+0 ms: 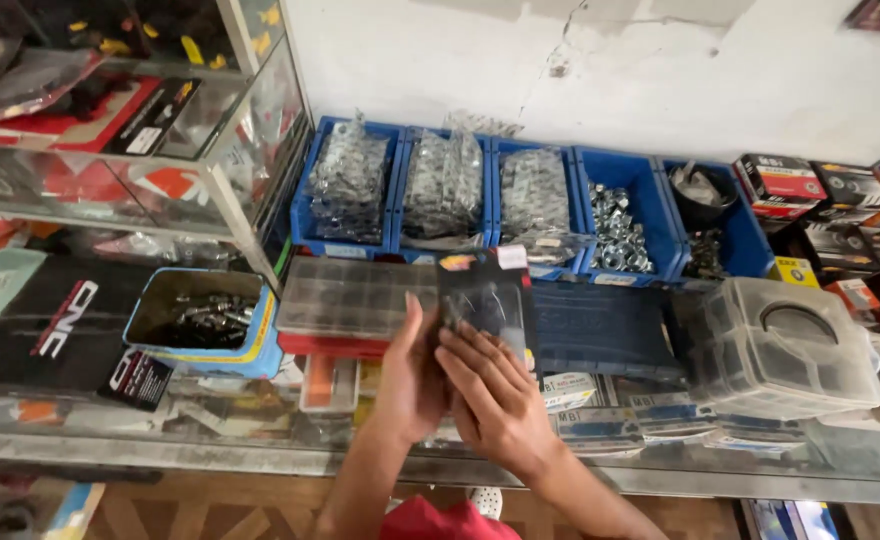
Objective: The person repeatedly picks up packaged brake pads from a glass counter, turns them over to inspect both sides, and hangs them on a wall display rack. The person handles several different packages one at a time and returns them to the rack in sequence.
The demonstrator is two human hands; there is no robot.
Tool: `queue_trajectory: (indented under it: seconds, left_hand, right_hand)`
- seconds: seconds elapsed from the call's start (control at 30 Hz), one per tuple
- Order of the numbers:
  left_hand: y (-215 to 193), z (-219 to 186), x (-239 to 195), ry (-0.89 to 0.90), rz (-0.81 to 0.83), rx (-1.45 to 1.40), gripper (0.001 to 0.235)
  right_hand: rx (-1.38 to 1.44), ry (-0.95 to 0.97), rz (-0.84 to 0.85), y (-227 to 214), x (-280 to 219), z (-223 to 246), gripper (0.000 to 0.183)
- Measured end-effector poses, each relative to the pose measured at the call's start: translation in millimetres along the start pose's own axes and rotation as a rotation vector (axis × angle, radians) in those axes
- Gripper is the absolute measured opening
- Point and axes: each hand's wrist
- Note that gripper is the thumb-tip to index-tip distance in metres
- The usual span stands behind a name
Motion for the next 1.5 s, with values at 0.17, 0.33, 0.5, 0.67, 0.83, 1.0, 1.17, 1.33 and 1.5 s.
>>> queue_trajectory:
  seconds: [0.17,0.33,0.5,0.67,0.83,1.0,1.17,1.33,1.5]
  left_hand:
    - [2.3,-18.3,4.8,0.037,-0.034,0.026,0.06]
    - [4.2,-27.4,3.0,0.038,-0.244,-0.082,0.065]
    - [-11.2,-8.9,6.9,0.177,-0.163,-0.058,0.054]
    - [39.6,-15.0,-18.7,0.196,-0.17,0.297,0.061]
    - [13.3,-1.0,-13.4,0.231,0.015,0.818,0.073]
    - [11.7,16.6,5.6,0.19,0.026,0.552,0.063]
    - [-36.4,45.0,36.7,0.158,-0.247,0.297,0.046]
    - [-20.9,5.8,21.5,0.147,-0.238,0.043,0.051]
    - [-20.3,13.2,21.2,0.244,-0.041,0.343,0.043]
  right_hand:
    - [0.027,-0.058,-0.039,-13.3,-9.8,9.1,0.029]
    - [-0.086,-0.077,-0.063,-30.6,-15.8,4.6,0.014]
    - [0.095,0.323,-0.28,-39.8,-12.2,-7.1,0.045]
    - [0.135,0.262,-0.357,-37.0,-9.3,-43.0,0.037]
    - [0.105,0.184,-0.411,-47.3,17.6,-61.5,0.033]
    - [0.118,0.012,-0.229,-31.7,41.3,-60.3,0.026]
    - [0.166,0.002,-0.196,-1.5,28.0,-42.5,0.021]
    - [0.194,0.134,-0.02,-16.7,20.5,-27.2,0.032]
    - [0.093,0.217,-0.234,-15.8,19.2,-45.6,0.036]
Point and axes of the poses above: each hand's wrist, its own x-axis towards the middle knuckle, its own y-axis out of the palm, z = x × y, and after that the axes turned 12 degrees about x, right-handed
